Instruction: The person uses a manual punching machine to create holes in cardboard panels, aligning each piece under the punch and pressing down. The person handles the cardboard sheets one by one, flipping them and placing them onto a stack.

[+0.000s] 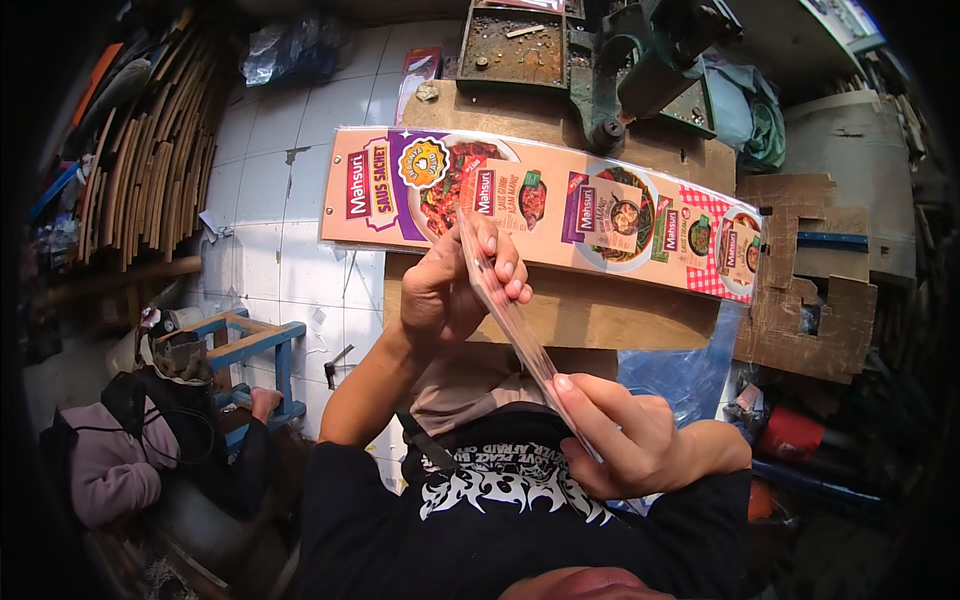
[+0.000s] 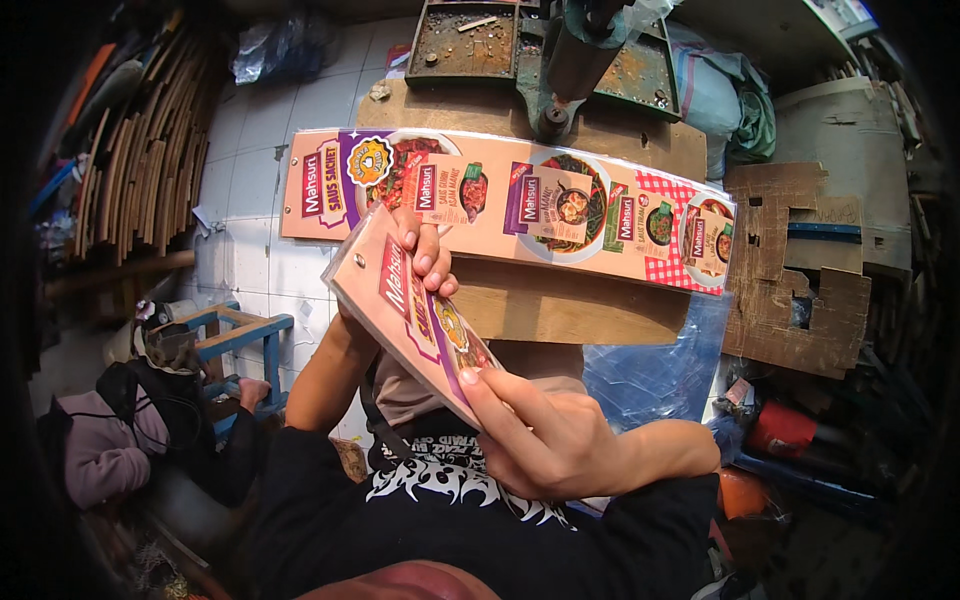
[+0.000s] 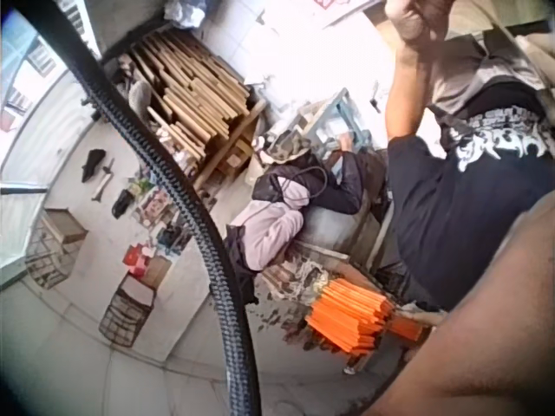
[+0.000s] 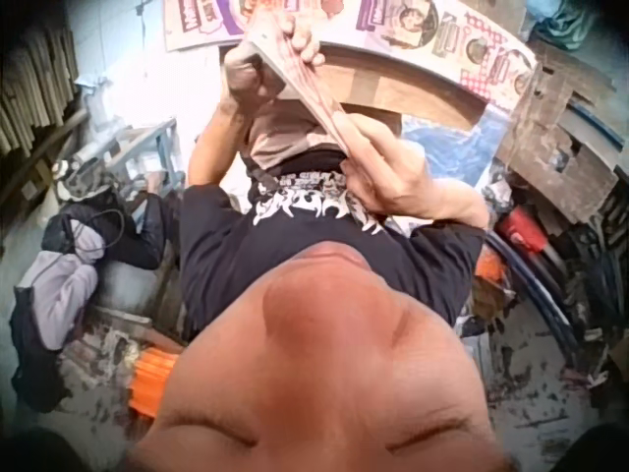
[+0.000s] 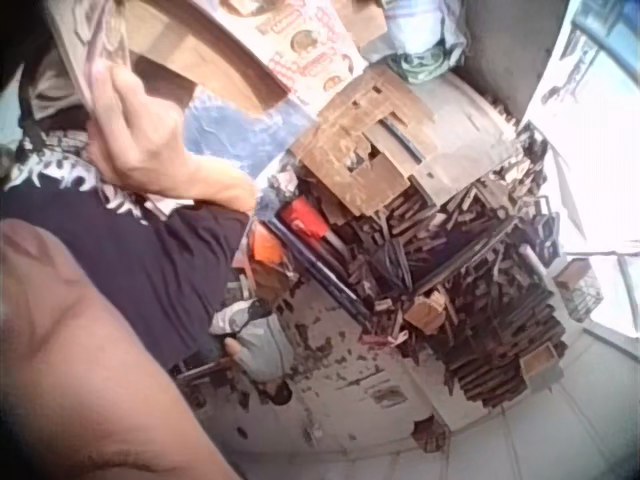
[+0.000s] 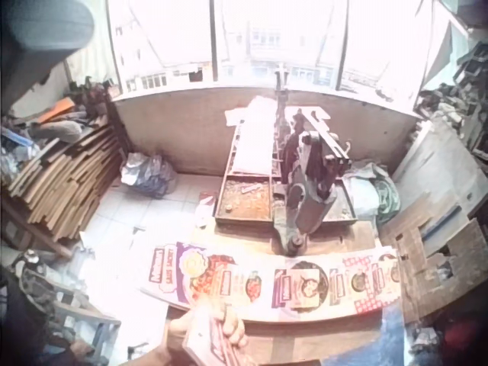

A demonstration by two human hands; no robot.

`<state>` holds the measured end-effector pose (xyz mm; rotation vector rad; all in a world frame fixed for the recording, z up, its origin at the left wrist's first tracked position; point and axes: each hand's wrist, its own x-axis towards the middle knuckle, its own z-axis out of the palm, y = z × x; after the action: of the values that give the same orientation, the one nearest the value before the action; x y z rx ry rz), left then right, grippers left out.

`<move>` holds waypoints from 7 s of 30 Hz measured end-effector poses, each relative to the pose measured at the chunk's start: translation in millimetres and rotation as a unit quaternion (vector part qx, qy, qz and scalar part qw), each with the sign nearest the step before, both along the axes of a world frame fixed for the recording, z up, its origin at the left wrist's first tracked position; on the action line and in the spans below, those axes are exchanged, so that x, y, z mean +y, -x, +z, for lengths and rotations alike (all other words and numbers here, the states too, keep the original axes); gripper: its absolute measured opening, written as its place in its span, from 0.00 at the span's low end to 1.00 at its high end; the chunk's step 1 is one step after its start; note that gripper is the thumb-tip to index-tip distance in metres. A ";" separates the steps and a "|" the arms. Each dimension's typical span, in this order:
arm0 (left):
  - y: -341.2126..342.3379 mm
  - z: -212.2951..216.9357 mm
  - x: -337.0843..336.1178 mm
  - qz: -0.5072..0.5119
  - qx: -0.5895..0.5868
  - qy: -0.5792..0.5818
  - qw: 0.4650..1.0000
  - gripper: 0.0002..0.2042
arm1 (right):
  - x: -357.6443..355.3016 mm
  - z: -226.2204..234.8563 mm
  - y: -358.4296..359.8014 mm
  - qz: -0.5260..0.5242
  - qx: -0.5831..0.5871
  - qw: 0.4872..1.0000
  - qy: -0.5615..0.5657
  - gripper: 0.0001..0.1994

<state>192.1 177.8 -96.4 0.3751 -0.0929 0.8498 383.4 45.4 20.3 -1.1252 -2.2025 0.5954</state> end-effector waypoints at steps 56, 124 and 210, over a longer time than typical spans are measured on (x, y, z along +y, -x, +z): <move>15.1 -8.2 -1.3 0.002 -0.200 -0.079 0.977 0.10 | 140.4 -64.2 -120.8 -0.182 0.249 0.923 0.230 0.06; -91.0 7.9 85.1 -0.096 0.387 -0.059 0.915 0.17 | 20.3 -74.9 -123.4 -0.314 0.261 0.870 0.274 0.33; -95.0 -0.6 84.1 -0.070 0.383 -0.069 0.919 0.12 | 21.7 -78.6 -123.2 -0.324 0.246 0.878 0.251 0.34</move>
<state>287.0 261.9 -97.1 0.8024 0.5463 0.5091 506.6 67.1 -58.4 -1.6437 -1.1516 1.0310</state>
